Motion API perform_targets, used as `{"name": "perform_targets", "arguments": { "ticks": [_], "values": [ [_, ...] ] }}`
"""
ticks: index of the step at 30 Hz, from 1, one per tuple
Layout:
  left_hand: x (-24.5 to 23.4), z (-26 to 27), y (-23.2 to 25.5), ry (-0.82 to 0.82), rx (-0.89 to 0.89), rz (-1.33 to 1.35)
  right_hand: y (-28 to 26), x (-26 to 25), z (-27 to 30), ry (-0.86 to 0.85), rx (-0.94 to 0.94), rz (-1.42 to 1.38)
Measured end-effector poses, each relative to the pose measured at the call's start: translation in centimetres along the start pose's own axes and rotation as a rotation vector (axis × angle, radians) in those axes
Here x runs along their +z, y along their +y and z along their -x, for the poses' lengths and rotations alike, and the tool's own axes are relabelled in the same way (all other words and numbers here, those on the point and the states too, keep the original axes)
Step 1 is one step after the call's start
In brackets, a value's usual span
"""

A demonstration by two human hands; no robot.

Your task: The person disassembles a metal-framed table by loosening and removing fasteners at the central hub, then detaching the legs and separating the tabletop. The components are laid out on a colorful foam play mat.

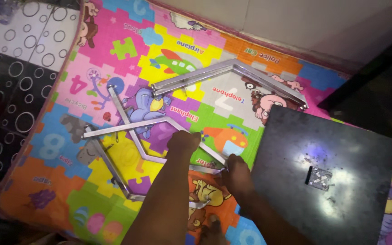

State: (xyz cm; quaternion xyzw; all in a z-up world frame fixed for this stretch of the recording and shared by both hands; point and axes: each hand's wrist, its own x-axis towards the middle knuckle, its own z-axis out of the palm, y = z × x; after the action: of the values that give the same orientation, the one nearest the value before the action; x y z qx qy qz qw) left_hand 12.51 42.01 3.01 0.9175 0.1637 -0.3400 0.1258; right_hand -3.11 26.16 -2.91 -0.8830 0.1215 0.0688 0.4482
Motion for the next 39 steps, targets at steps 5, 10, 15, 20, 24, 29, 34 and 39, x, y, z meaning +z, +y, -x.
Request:
{"name": "perform_targets", "arguments": {
  "ticks": [5,10,15,20,24,29,34,39],
  "values": [
    [0.7,-1.6,-1.2,-0.067,-0.070,0.005,-0.4,1.0,1.7,0.030,-0.034,-0.046],
    [-0.2,0.0,-1.2,-0.042,-0.053,0.080,-0.9,1.2,1.7,0.115,-0.146,-0.014],
    [-1.5,2.5,1.3,-0.004,-0.127,0.002,-2.2,0.5,1.6,0.038,-0.004,-0.140],
    [-1.6,2.6,2.5,-0.046,-0.096,-0.047,-2.2,0.7,2.2,0.038,0.170,-0.231],
    [-0.6,1.6,3.0,-0.026,-0.002,-0.119,-0.5,1.2,2.0,0.130,0.123,-0.095],
    [0.7,1.0,4.3,0.006,0.074,-0.157,1.4,1.0,1.4,0.181,0.072,-0.048],
    [1.1,1.3,6.0,0.033,0.138,-0.216,1.1,0.3,1.0,0.071,0.271,0.058],
    [0.9,1.7,7.0,0.067,0.050,-0.200,-0.7,-0.6,1.1,0.115,0.241,-0.082]
  ]
}}
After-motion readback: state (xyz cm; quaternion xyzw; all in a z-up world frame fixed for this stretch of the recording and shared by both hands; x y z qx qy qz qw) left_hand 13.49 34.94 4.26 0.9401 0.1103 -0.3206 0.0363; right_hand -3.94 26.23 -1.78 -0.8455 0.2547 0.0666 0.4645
